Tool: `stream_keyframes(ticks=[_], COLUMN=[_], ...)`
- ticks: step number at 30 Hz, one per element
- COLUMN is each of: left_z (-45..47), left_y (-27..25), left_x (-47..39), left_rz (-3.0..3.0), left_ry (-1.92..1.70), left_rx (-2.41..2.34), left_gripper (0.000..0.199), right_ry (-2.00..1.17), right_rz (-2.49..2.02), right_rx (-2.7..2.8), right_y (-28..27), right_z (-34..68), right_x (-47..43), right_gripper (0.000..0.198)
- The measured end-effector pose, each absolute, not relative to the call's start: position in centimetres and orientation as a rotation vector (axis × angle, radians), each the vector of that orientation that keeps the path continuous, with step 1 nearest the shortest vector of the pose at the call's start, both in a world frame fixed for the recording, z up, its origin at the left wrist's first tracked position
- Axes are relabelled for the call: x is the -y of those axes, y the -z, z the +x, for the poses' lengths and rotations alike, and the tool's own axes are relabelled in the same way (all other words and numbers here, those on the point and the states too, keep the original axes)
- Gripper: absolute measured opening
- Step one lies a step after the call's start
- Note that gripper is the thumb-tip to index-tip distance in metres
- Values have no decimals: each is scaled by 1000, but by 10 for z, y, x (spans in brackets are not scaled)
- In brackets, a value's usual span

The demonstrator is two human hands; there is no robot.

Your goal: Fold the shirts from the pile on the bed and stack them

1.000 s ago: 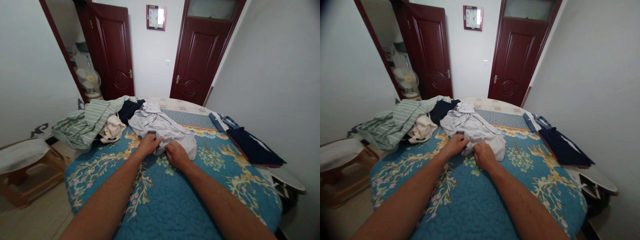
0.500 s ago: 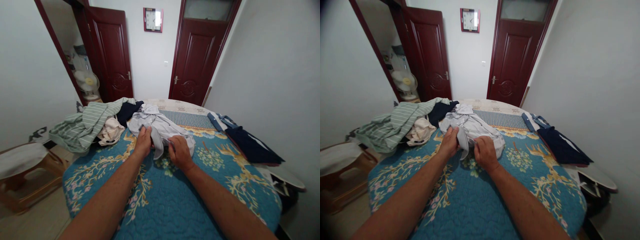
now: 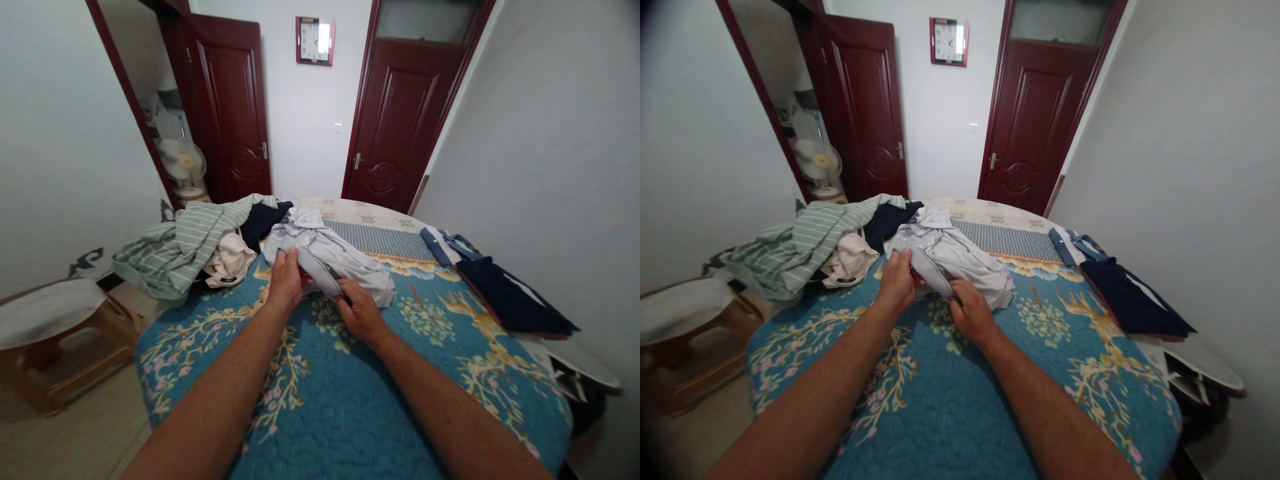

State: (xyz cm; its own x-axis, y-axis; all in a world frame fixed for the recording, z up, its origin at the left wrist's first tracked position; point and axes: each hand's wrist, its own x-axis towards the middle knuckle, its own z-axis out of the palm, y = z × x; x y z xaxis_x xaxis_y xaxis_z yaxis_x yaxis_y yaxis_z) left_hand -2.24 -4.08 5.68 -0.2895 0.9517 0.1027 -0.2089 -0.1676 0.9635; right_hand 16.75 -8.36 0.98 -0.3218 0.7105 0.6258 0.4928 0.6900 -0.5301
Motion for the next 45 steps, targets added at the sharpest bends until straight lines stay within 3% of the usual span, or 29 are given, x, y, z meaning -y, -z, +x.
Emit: stream_keyframes(ticks=[3,8,13,18,23,28,34,40,42,45], left_z=[-28,-25,-19,-22,-57,-100,-108,-111,-116,-122], left_y=[-56,-54,-47,-52,-59,-51,-40,-42,-43,-44], left_x=[38,48,55,52,39,16,3,8,9,9], left_rz=[958,1169,1562,1752,1775,1453,1245,1494,1472,1420], left_ry=[-1629,-1297,-1026,-1254,-1520,-1726,-1866,-1890,-1894,-1929], left_rx=[-1106,-987,-1066,-1433,-1859,-1988,-1836,-1824,-1859,-1862], left_gripper=[32,51,39,29,21,24,49,49,48,45], right_ry=[-341,-286,-366,-387,-88,110,-66,-153,-393,-1033], right_rz=[-916,-983,-1019,-1048,-1108,-1276,-1390,-1325,-1267,-1061], right_rx=[2048,1949,1917,1904,1914,1788,1952,2054,1977,1866], right_y=[-10,-10,-8,-4,-3,13,28,5,-6,-20], right_z=[171,168,168,168,197,247,248,235,240,237], right_x=[86,87,85,82,65,39,34,41,45,60], right_gripper=[23,20,20,21,27,50,63,16,14,20])
